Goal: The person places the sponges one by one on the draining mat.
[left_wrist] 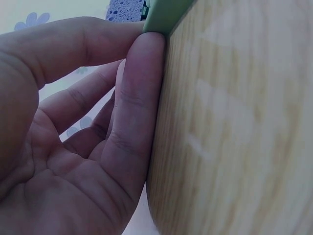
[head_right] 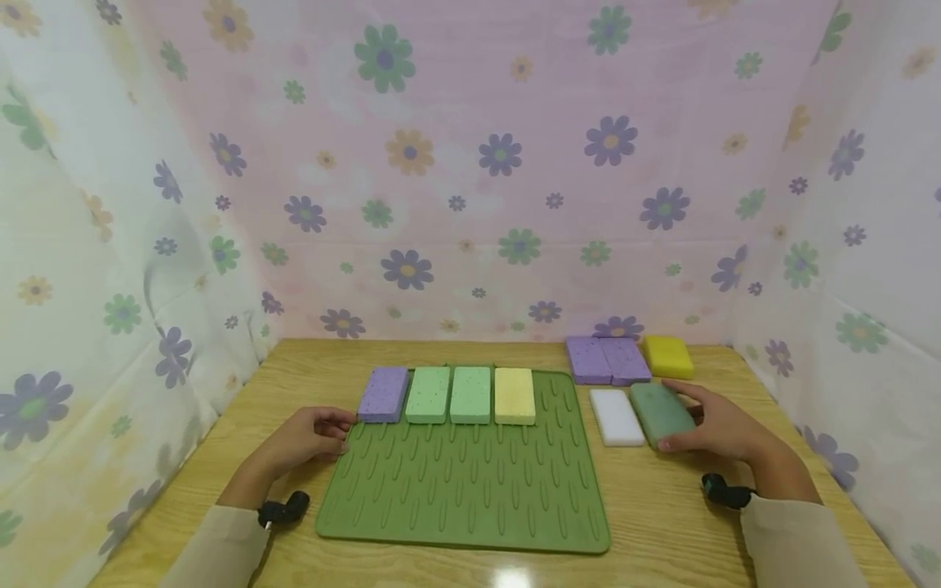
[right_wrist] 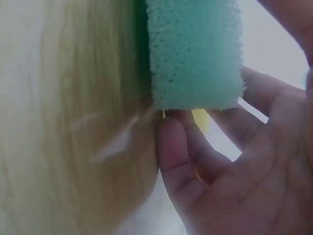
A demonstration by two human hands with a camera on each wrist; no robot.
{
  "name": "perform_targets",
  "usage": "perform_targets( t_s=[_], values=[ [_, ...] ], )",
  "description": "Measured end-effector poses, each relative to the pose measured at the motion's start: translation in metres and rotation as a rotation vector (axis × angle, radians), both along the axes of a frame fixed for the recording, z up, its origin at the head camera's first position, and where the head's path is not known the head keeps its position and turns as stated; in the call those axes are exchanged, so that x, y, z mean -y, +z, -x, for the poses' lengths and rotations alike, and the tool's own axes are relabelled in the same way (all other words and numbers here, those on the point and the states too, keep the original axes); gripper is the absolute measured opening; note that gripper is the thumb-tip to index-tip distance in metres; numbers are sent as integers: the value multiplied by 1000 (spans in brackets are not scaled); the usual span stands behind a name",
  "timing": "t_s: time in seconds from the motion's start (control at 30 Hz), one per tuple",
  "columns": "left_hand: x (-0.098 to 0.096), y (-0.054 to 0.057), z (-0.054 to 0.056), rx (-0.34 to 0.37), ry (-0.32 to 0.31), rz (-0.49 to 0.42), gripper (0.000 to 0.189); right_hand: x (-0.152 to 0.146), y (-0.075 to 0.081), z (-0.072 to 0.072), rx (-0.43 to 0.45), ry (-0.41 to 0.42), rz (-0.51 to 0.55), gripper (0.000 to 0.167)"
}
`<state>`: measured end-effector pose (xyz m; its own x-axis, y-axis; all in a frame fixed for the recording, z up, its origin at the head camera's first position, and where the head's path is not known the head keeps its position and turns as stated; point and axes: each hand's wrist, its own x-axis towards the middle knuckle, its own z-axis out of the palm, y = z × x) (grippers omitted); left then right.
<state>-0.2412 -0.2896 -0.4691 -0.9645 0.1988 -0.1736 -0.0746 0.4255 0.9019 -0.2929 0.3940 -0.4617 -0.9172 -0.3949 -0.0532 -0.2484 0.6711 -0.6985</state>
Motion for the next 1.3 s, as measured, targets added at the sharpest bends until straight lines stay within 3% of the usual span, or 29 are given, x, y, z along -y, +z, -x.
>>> perform_targets(
  t_s=[0.3,0.8,1.3],
  values=[
    [-2,2,-1,-12,1,12,46,5,9,0,-69,-81,-53,101],
    [-2,1,-1,-5,4,5,45,35,30,-5,-183,-76,-93,104],
    [0,0,1,-3,-14,-1,46,67,32,-4,-232,-64,-113,109]
  ],
)
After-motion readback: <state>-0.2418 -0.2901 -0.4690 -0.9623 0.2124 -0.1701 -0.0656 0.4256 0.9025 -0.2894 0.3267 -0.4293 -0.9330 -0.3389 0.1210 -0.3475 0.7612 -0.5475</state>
